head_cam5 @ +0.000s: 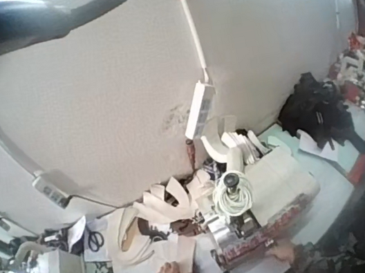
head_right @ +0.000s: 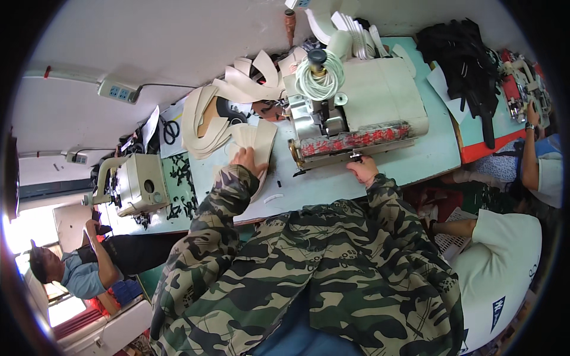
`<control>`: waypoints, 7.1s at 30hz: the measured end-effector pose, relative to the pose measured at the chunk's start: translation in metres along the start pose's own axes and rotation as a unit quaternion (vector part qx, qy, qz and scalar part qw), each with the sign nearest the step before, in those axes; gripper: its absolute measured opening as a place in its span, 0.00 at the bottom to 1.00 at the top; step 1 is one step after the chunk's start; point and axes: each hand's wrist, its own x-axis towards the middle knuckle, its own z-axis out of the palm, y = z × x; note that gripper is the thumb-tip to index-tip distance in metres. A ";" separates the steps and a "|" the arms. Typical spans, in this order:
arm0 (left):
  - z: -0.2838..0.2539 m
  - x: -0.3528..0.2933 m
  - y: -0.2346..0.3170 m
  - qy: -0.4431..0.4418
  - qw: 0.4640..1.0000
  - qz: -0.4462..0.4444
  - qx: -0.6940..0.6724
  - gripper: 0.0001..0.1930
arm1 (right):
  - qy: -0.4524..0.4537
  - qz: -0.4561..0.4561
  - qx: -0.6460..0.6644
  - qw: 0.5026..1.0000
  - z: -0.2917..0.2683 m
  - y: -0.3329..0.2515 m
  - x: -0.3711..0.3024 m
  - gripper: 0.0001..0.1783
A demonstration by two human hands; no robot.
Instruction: The person takes curved shoe components from the table, feeds them through an edge-binding machine to apply tape along the border, and folds and shapes the pieces by hand before setting them down.
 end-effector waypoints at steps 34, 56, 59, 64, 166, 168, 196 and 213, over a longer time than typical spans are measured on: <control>-0.095 0.027 -0.131 -0.212 0.660 -0.023 -0.720 0.18 | 0.076 -0.114 -0.433 0.891 0.292 -0.071 0.020 0.37; 0.003 -0.025 0.007 -0.009 0.762 0.045 -0.646 0.40 | 0.056 -0.350 -0.333 0.874 0.231 -0.083 -0.061 0.24; -0.016 -0.023 0.011 -0.004 0.625 -0.082 -0.776 0.30 | 0.054 -0.427 -0.382 0.818 0.224 -0.089 -0.065 0.24; -0.032 -0.020 0.007 -0.019 0.686 -0.161 -0.709 0.19 | 0.027 -0.432 -0.308 0.847 0.233 -0.080 -0.063 0.22; -0.040 0.055 0.112 -0.128 0.939 0.082 -0.308 0.15 | -0.162 -0.243 -0.021 0.956 0.030 -0.084 -0.081 0.22; -0.041 0.055 0.126 -0.094 0.956 0.065 -0.269 0.15 | -0.164 -0.220 -0.034 0.961 0.029 -0.091 -0.079 0.23; -0.057 0.063 0.110 -0.344 0.817 0.078 -0.456 0.18 | -0.209 -0.199 0.061 0.956 0.036 -0.078 -0.072 0.27; -0.062 0.069 0.118 -0.213 0.949 0.075 -0.219 0.16 | -0.197 -0.183 0.085 0.959 0.042 -0.097 -0.077 0.26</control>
